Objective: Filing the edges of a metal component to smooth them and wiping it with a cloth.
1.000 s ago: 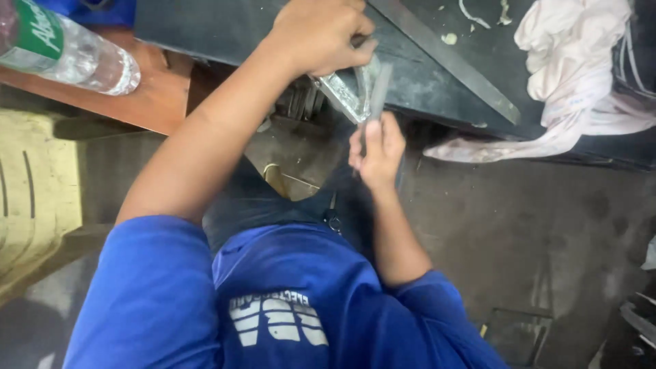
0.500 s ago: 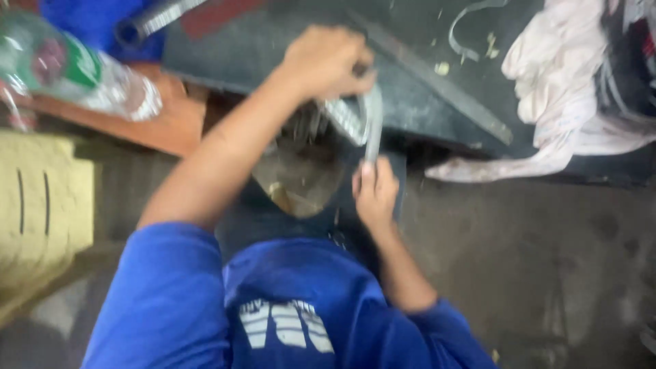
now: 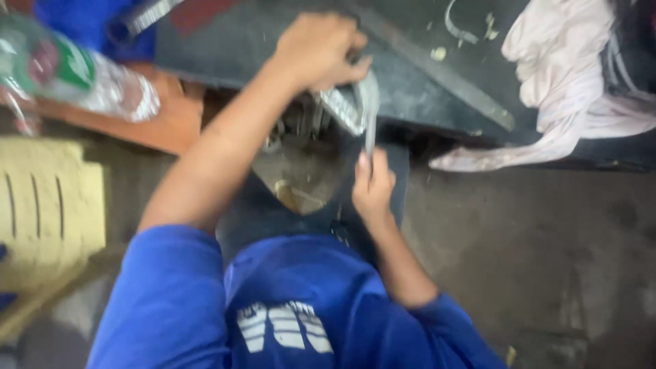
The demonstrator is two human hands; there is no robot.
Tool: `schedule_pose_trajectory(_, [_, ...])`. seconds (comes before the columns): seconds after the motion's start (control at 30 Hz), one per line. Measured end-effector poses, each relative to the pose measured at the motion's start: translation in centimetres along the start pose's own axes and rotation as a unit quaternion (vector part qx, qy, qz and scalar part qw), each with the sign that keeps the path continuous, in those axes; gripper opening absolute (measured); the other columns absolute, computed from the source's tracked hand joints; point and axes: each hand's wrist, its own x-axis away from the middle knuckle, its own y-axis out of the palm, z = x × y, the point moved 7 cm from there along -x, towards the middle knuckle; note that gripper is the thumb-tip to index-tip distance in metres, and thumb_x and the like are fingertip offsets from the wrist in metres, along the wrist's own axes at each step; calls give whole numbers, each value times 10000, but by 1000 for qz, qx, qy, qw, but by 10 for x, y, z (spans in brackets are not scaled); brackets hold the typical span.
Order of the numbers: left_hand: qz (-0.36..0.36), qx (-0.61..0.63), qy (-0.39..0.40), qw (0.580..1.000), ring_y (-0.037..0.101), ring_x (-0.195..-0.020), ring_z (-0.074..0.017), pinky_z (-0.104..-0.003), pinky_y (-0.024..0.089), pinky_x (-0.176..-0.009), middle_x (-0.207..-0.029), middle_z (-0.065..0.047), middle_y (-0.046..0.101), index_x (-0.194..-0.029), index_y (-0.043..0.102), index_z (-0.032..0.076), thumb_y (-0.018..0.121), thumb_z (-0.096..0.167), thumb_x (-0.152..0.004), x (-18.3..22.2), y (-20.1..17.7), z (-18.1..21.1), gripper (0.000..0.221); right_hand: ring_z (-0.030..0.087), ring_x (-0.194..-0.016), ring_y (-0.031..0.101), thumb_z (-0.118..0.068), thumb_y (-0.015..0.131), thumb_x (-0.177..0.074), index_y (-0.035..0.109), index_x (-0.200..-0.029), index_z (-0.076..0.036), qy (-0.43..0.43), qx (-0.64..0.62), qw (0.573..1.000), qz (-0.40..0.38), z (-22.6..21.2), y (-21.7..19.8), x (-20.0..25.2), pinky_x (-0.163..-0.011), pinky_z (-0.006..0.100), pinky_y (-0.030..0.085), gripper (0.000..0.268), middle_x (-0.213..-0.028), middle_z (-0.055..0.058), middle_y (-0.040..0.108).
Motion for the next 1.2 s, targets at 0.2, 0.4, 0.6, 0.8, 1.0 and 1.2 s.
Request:
schedule_pose_trajectory(0.2, [-30, 30, 11, 999, 640, -683, -303, -458, 484, -466, -786, -67, 651, -799, 689, 113, 576, 424, -1026, 8, 2, 7, 401, 238, -539, 545, -161, 457, -1047, 555, -999, -41, -57, 16, 998, 13, 8, 3, 1, -559, 367, 440, 162, -668, 61, 546])
schedule_pose_trajectory(0.4, [-66, 48, -32, 996, 643, -767, -326, -495, 467, -555, -786, -27, 627, -700, 577, 152, 623, 460, -988, 0, 5, 3, 425, 344, -700, 613, -151, 511, -1043, 596, -1127, -19, -83, 54, 995, 10, 14, 3, -3, -679, 419, 483, 178, -831, 145, 614])
schedule_pose_trajectory(0.6, [-64, 55, -40, 996, 630, -716, -308, -488, 455, -515, -755, -31, 615, -689, 563, 159, 639, 441, -957, 3, -4, 3, 396, 295, -638, 567, -158, 474, -1050, 547, -963, -59, -36, 51, 997, -35, 42, 1, 38, -648, 404, 457, 151, -753, 99, 515])
schedule_pose_trajectory(0.8, [54, 65, -12, 996, 568, -831, -295, -465, 414, -551, -835, -51, 567, -788, 488, 101, 658, 382, -1013, 26, -32, 11, 398, 206, -600, 608, -316, 498, -1027, 627, -1119, -125, 90, 33, 995, 9, 77, -29, 66, -623, 364, 485, 248, -710, 1, 612])
schedule_pose_trajectory(1.0, [430, 41, -16, 902, 346, -691, -234, -360, 243, -555, -724, -72, 305, -695, 371, 44, 452, 366, -1023, 77, -77, 21, 467, 102, -433, 384, -267, 458, -1023, 540, -1187, -5, 191, -355, 915, -28, 84, -19, 64, -370, 206, 297, 320, -674, 86, 498])
schedule_pose_trajectory(1.2, [354, -59, -49, 932, 361, -733, -239, -390, 268, -721, -745, -69, 361, -722, 353, 92, 419, 390, -1001, 80, -93, 22, 413, 111, -527, 437, -220, 457, -1057, 377, -1531, -67, 139, -309, 936, -91, 80, -7, 58, -474, 200, 376, 505, -861, 100, 593])
